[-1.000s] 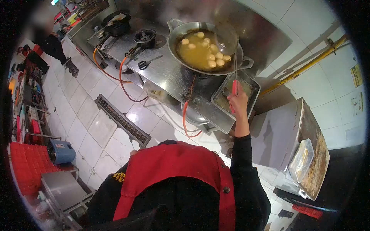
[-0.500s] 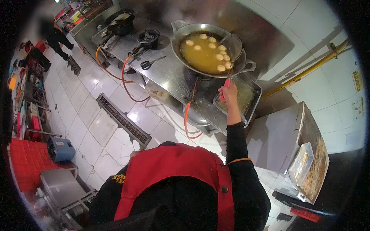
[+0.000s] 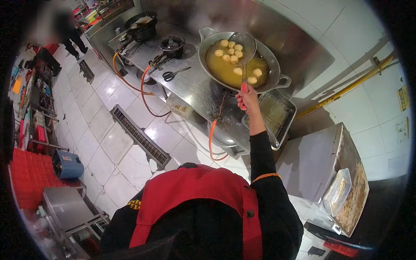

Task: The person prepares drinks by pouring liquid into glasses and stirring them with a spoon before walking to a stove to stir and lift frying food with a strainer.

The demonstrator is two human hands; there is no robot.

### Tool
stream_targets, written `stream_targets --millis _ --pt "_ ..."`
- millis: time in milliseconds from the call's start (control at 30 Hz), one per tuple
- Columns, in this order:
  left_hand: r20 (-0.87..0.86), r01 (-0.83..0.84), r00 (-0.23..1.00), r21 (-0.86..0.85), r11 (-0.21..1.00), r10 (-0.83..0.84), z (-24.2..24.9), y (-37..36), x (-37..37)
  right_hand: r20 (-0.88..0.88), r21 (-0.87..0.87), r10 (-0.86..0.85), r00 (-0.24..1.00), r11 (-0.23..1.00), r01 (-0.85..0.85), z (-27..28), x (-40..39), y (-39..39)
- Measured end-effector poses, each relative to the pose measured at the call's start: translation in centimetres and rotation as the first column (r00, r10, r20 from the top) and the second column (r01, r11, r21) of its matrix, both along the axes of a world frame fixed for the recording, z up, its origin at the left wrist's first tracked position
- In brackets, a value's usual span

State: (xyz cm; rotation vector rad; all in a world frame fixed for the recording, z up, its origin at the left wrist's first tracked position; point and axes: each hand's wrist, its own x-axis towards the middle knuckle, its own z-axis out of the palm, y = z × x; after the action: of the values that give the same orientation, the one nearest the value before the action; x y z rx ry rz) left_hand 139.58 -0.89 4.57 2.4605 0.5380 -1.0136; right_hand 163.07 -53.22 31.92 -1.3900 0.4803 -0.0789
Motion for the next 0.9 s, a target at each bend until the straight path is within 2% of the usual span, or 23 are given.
stream_targets --millis 67,133,167,233,267,333,467,500,533,567,633,667,733,867,900 --pt "0.003 0.013 1.0 0.003 1.0 -0.013 -0.2 0.0 0.1 -0.003 -0.028 0.001 1.0 1.0 -0.002 0.2 -0.4 0.9" --pt "0.008 0.039 0.999 0.008 0.999 -0.039 -0.5 0.0 0.3 -0.038 -0.202 -0.016 0.999 0.979 0.008 0.1 -0.8 1.6" --pt "0.013 0.05 0.999 0.009 0.999 -0.051 -0.6 -0.1 0.5 -0.04 -0.201 -0.018 0.999 0.98 0.009 0.2 -1.2 1.9" --pt "0.026 0.088 0.996 0.009 0.996 -0.088 -0.8 -0.5 1.2 -0.071 -0.457 0.01 0.997 0.889 -0.041 0.7 -2.0 2.5" --pt "0.032 0.111 0.993 0.009 0.994 -0.111 -1.1 -0.7 1.7 -0.073 -0.456 0.007 0.997 0.889 -0.04 1.3 -2.5 3.0" --pt "0.05 0.155 0.987 0.005 0.988 -0.155 -1.5 -1.3 2.6 -0.137 -0.681 -0.028 0.99 0.729 -0.073 2.3 -3.6 3.8" --pt "0.073 0.222 0.973 -0.007 0.975 -0.221 -2.0 -2.5 4.4 -0.097 -0.759 0.008 0.995 0.646 -0.079 1.1 -4.8 3.1" --pt "0.077 0.235 0.969 -0.007 0.972 -0.233 -2.0 -2.7 4.8 0.12 -0.875 0.065 0.991 0.479 0.075 -1.2 -4.8 2.0" --pt "0.078 0.25 0.965 -0.007 0.968 -0.249 -2.1 -2.9 5.2 0.312 -0.919 0.161 0.936 0.303 0.254 -2.5 -4.9 1.4" --pt "0.08 0.265 0.961 -0.009 0.964 -0.263 -2.1 -3.0 5.4 0.312 -0.918 0.155 0.937 0.302 0.256 -2.2 -5.4 1.3" --pt "0.079 0.285 0.956 -0.006 0.959 -0.283 -2.3 -3.2 5.8 0.15 -0.862 0.094 0.984 0.499 0.084 -0.1 -7.0 1.7" --pt "0.079 0.294 0.953 -0.005 0.956 -0.293 -2.3 -3.1 6.0 0.149 -0.862 0.087 0.985 0.5 0.086 1.5 -7.8 1.9" --pt "0.078 0.312 0.947 -0.004 0.95 -0.31 -2.4 -3.2 6.3 -0.015 -0.708 0.029 0.999 0.705 -0.032 4.2 -9.0 2.3" --pt "0.08 0.336 0.939 -0.001 0.942 -0.334 -2.7 -3.2 6.4 -0.025 -0.719 -0.087 0.996 0.694 0.043 4.5 -9.7 0.5" --pt "0.082 0.334 0.939 -0.002 0.943 -0.333 -2.7 -3.3 6.5 0.004 -0.75 -0.114 0.993 0.657 0.078 4.4 -9.7 -0.2"
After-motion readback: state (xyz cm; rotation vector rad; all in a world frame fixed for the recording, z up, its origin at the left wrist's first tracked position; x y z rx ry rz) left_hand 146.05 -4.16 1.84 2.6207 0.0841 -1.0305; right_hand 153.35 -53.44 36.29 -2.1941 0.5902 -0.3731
